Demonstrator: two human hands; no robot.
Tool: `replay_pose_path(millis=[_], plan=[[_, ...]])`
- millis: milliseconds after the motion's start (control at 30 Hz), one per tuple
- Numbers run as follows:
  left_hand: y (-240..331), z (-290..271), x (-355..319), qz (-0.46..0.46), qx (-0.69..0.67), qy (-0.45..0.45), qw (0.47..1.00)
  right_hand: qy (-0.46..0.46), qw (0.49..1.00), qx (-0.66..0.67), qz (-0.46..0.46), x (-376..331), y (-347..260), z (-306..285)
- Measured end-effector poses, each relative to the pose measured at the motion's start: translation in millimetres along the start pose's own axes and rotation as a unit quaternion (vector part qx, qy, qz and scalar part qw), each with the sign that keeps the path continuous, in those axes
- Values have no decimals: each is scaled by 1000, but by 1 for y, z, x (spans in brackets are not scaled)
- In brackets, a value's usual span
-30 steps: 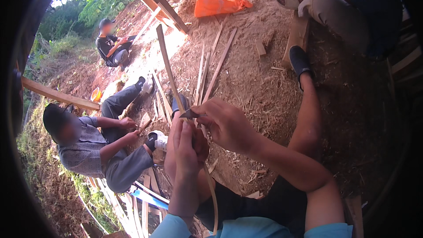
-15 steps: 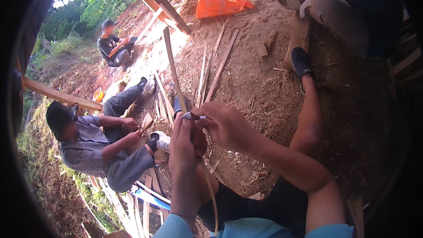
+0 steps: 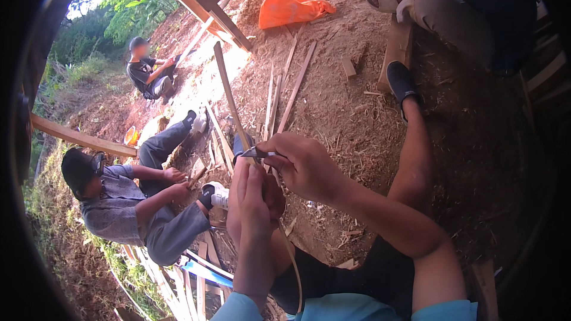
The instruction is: The person sits on the ground and uses a small knife to shave thin strips from a long wooden stick. The person holds the stick with one hand and scrapes the blade along its length to remove wood shavings. Other people are sitting nearby in the background.
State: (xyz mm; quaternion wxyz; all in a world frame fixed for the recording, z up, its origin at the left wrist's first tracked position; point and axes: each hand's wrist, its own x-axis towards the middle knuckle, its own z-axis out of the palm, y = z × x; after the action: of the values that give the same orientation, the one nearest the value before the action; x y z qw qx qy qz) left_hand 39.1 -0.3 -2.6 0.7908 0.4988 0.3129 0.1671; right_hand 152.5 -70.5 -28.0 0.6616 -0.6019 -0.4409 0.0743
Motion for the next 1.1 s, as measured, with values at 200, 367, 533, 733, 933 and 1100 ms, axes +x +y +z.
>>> replay_pose_path(millis=[200,367,533,733,933,1100], plan=[[-5,3,-4,-20,21,-40,999,62,996,-10,68,17,0,-11],[10,8,-3,-39,34,-15,999,-22,1000,-20,8,13,2,-19],[6,-3,7,-41,-4,-22,999,-71,996,-62,3,5,-3,-14],[-10,6,1,-64,31,-113,991,51,997,-60,-28,29,7,-32],[-1,-4,8,-96,-16,-106,990,-9,996,-82,-36,13,1,-29],[-4,2,-5,-118,22,-156,980,43,997,-63,17,22,9,-57]])
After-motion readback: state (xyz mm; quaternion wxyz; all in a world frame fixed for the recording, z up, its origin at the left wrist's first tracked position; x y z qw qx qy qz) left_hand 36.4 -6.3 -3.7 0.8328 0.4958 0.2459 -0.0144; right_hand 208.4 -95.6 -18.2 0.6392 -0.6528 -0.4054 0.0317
